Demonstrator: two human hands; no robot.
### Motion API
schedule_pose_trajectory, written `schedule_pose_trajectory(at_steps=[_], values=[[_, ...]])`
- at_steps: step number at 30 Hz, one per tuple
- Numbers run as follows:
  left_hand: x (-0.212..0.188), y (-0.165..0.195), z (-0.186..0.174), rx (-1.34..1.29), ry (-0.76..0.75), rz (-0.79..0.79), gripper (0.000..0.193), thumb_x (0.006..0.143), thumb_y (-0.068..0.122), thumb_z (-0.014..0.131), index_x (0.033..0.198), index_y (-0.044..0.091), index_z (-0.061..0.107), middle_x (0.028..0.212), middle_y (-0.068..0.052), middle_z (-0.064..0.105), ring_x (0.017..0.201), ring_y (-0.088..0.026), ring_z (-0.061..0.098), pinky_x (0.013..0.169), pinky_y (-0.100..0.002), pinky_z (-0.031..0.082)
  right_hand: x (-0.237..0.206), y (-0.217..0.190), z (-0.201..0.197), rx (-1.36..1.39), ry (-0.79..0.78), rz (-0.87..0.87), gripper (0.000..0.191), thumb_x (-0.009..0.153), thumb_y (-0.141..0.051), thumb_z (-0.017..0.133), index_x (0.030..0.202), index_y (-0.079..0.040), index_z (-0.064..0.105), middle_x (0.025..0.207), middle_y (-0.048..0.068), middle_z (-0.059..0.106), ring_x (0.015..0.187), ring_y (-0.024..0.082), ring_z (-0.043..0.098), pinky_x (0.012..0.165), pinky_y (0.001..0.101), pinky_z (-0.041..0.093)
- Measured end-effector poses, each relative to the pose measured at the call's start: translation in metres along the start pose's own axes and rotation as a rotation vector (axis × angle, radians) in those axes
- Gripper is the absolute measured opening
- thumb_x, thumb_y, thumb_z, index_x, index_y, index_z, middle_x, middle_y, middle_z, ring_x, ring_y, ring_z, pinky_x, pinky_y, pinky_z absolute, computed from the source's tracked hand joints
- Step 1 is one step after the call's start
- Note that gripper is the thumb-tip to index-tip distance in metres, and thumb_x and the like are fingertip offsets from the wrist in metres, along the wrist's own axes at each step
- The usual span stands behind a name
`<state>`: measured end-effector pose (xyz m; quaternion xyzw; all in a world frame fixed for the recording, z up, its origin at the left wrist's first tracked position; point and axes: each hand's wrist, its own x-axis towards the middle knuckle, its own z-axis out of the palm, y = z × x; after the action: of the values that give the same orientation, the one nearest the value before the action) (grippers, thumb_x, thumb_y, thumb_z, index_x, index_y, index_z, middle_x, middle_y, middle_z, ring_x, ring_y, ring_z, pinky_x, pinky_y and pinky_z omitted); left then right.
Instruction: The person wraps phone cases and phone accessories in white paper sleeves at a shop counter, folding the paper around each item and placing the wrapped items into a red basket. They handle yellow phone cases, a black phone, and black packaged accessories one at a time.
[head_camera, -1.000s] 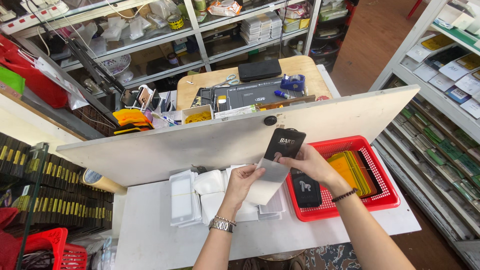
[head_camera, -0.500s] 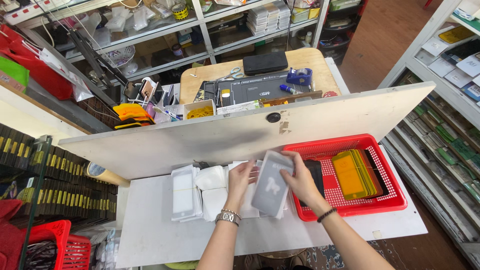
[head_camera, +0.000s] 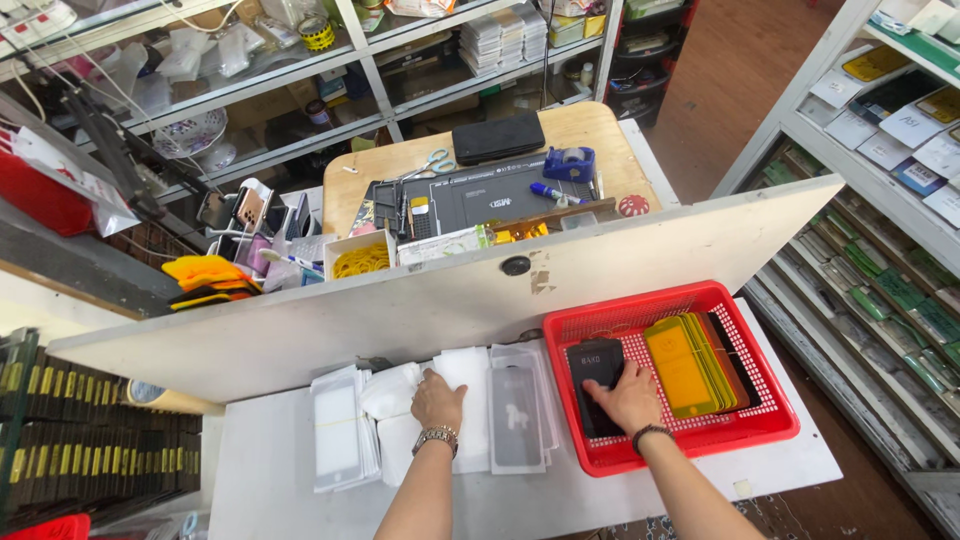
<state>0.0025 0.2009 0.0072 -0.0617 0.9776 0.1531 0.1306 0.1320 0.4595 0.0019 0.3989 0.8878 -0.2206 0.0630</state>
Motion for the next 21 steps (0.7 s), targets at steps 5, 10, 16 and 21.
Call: schedule_pose_trajectory(at_steps=[5, 10, 16, 21], values=[[0.012, -0.011, 0.011, 0.004, 0.103, 0.128, 0.027, 0.082, 0.026, 0.083, 0.1, 0.01, 0.069, 0.103, -0.012, 0.075, 0.101, -0.031, 0.072, 0.086, -0.044, 0.057, 0.009, 0.012, 0.013, 0.118, -0.022, -0.004, 0.085, 0.073, -0.051, 0.086, 0.129, 0.0, 0.049, 0.117, 0.025, 0.067, 0.111, 0.039, 0.068, 0.094, 0.0459, 0.055], [0.018, -0.012, 0.004, -0.725, 0.121, 0.13, 0.022, 0.084, 0.015, 0.074, 0.101, 0.004, 0.064, 0.086, -0.009, 0.077, 0.079, -0.022, 0.075, 0.073, -0.035, 0.058, 0.029, 0.033, -0.004, 0.285, -0.159, -0.036, 0.063, 0.073, -0.037, 0.086, 0.123, -0.008, 0.062, 0.104, 0.016, 0.076, 0.096, 0.03, 0.074, 0.085, 0.0408, 0.057], [-0.009, 0.019, -0.02, -1.01, -0.137, 0.462, 0.023, 0.09, 0.022, 0.075, 0.094, -0.001, 0.076, 0.083, -0.004, 0.076, 0.074, -0.009, 0.067, 0.074, -0.025, 0.052, 0.019, 0.01, -0.079, 0.476, -0.109, -0.071, 0.034, 0.092, -0.017, 0.074, 0.124, -0.01, 0.067, 0.09, 0.012, 0.078, 0.066, 0.028, 0.069, 0.06, 0.0352, 0.053], [-0.041, 0.04, -0.042, -1.004, -0.167, 0.576, 0.023, 0.087, 0.018, 0.079, 0.091, -0.004, 0.075, 0.086, -0.006, 0.075, 0.078, -0.011, 0.067, 0.076, -0.026, 0.052, 0.001, -0.041, -0.122, 1.582, -0.075, -0.378, 0.024, 0.096, -0.004, 0.063, 0.119, -0.009, 0.063, 0.107, 0.004, 0.073, 0.098, 0.013, 0.071, 0.08, 0.0295, 0.06]])
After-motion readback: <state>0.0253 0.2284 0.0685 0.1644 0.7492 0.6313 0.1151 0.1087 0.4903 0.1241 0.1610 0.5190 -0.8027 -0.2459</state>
